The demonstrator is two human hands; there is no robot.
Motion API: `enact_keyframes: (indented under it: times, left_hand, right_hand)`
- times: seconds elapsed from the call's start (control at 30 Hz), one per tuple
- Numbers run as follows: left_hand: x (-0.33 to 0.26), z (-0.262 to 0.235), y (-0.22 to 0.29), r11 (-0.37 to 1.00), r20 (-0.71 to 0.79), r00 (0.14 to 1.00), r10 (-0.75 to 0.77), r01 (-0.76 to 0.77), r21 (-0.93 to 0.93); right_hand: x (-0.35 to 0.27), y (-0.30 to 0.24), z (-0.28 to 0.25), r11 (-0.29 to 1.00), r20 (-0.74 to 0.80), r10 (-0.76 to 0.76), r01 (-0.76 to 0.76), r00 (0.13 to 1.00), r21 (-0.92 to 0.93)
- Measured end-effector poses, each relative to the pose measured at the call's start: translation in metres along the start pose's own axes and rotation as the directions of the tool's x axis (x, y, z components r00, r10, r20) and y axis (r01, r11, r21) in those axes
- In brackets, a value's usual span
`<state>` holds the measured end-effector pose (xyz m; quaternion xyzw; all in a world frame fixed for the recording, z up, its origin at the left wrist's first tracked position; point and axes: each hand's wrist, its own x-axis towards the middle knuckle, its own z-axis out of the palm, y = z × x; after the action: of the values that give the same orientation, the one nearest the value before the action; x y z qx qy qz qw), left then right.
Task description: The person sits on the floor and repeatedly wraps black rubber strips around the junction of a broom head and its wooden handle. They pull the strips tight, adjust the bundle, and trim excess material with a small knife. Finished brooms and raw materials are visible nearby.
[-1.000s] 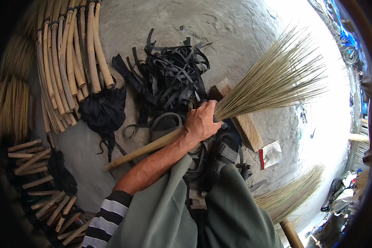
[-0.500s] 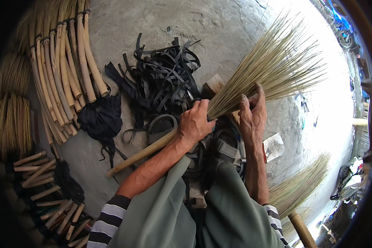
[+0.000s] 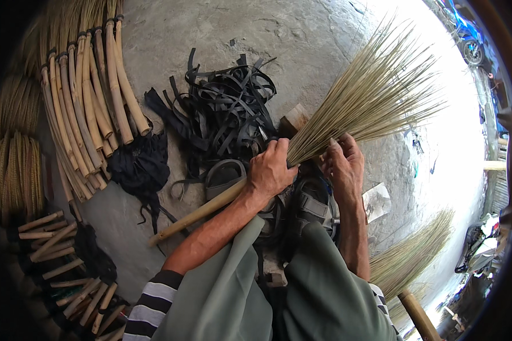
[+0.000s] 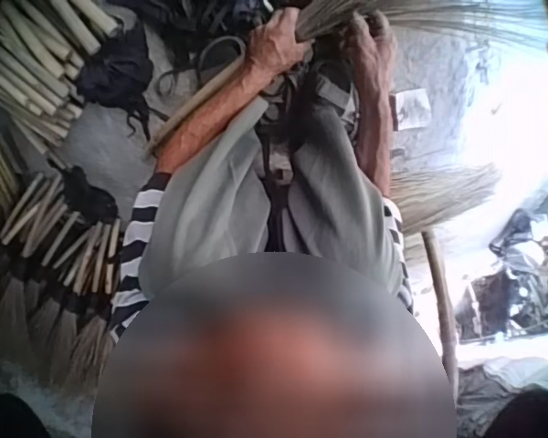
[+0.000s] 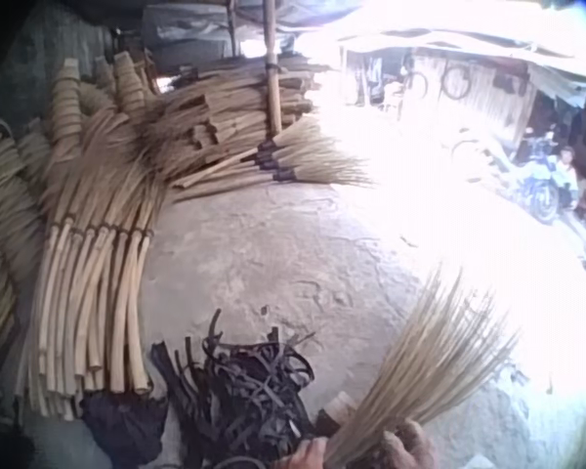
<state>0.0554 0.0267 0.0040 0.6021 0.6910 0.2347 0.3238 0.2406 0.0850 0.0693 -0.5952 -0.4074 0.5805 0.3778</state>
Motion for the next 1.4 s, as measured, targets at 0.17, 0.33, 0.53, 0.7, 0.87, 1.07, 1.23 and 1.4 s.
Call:
enact_keyframes:
  times: [0.17,0.33,0.53,0.7,0.87,1.07,1.23,1.4]
  left_hand:
    - [-0.002,0.0,0.002,1.0,-0.024,1.0,0.016,-0.016,0.015]
    - [-0.001,0.002,0.003,0.999,-0.034,0.999,0.028,-0.026,0.042]
    - [0.003,0.0,0.0,0.999,-0.011,1.0,0.007,-0.006,0.052]
    - [0.002,-0.001,0.002,0.999,-0.017,1.0,0.005,-0.005,0.051]
    - [0.002,-0.001,0.002,0.999,-0.017,1.0,0.0,0.001,0.033]
    - [-0.001,0.004,0.004,0.997,-0.071,0.997,0.028,-0.023,0.069]
    - [-0.004,0.005,0.006,0.994,-0.091,0.995,0.034,-0.024,0.106]
    - [-0.002,0.003,0.006,0.992,-0.078,0.996,0.049,-0.039,0.123]
  right_hand:
    - [0.013,-0.005,-0.004,0.962,0.115,0.19,-0.208,0.975,0.177]
    - [0.014,0.014,0.0,0.966,0.103,0.203,-0.217,0.974,0.14]
    - [-0.002,0.038,0.009,0.998,-0.042,-0.043,0.045,0.998,0.047]
    - [-0.002,0.028,0.009,0.996,-0.012,-0.021,0.022,1.0,0.087]
    - [-0.001,0.022,0.008,0.997,-0.01,0.035,-0.036,0.999,-0.063]
    - [-0.001,0.017,0.012,0.994,0.058,0.096,-0.093,0.994,-0.056]
    - [0.006,0.009,0.019,0.986,0.158,0.115,-0.132,0.981,0.102]
    - [-0.009,0.021,0.011,0.977,0.132,0.134,-0.153,0.982,0.146]
